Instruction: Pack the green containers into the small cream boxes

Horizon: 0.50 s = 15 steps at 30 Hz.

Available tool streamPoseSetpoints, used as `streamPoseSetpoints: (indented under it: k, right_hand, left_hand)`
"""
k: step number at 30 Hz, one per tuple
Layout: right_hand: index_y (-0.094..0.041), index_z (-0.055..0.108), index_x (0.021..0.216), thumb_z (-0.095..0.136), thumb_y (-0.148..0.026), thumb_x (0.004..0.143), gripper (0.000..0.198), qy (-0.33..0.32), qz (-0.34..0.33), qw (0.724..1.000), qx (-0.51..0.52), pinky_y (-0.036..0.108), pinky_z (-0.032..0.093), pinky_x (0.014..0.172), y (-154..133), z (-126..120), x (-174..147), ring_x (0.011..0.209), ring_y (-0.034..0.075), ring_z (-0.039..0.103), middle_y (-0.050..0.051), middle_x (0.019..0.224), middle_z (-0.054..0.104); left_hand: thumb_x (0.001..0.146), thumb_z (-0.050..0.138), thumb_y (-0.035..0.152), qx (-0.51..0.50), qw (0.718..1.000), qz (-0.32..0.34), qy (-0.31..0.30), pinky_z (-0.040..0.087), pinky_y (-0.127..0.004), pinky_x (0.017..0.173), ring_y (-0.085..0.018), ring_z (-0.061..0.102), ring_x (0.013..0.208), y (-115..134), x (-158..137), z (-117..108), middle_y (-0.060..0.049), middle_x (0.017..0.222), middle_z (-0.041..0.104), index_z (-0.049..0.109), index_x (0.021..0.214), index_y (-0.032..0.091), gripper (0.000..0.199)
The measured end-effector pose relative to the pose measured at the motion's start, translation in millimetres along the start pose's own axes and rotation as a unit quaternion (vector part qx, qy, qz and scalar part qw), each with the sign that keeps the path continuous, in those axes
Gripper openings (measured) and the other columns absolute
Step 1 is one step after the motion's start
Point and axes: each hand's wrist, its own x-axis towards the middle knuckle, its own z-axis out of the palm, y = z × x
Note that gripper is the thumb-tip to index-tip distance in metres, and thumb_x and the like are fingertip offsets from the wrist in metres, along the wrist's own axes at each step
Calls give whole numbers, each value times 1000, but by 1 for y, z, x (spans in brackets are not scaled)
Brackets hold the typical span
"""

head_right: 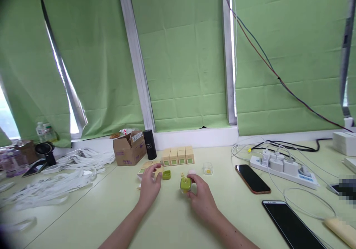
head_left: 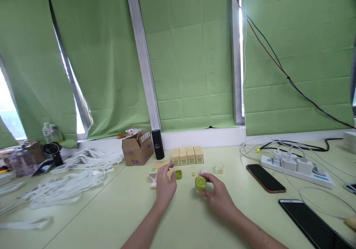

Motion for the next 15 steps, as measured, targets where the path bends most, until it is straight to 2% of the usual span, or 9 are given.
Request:
streamPoseSetpoints:
  k: [3,6,11,15]
  right_hand:
    - [-22,70,116,67,-12,70,47,-6,4,1000,-3,44,55,96,5,2,-1,106,29,69,8,114,74]
    - [-22,69,119,65,-12,71,49,-12,5,1000,-15,46,54,95,9,3,-3,105,29,69,8,114,75]
    - [-22,70,119,62,-11,70,50,-44,9,998,-32,44,56,91,8,3,-4,101,27,71,6,111,76]
    - [-23,71,116,62,-11,72,46,-65,6,997,-44,40,57,86,10,3,-5,96,26,72,5,107,77]
  left_hand:
    - [87,50,19,55,998,-16,-6,46,-47,101,-29,60,114,-5,6,-5,-10,115,70,65,111,21,28]
    - [90,49,19,157,987,-32,-24,41,-46,104,-31,56,119,-3,11,-12,-10,122,70,66,117,20,32]
    - [92,51,25,333,939,-67,-49,36,-48,99,-36,46,125,-1,17,-23,-17,135,62,63,131,17,42]
    - [93,52,36,401,910,-57,-92,32,-49,101,-37,43,125,-8,15,-22,-20,135,59,67,126,14,42]
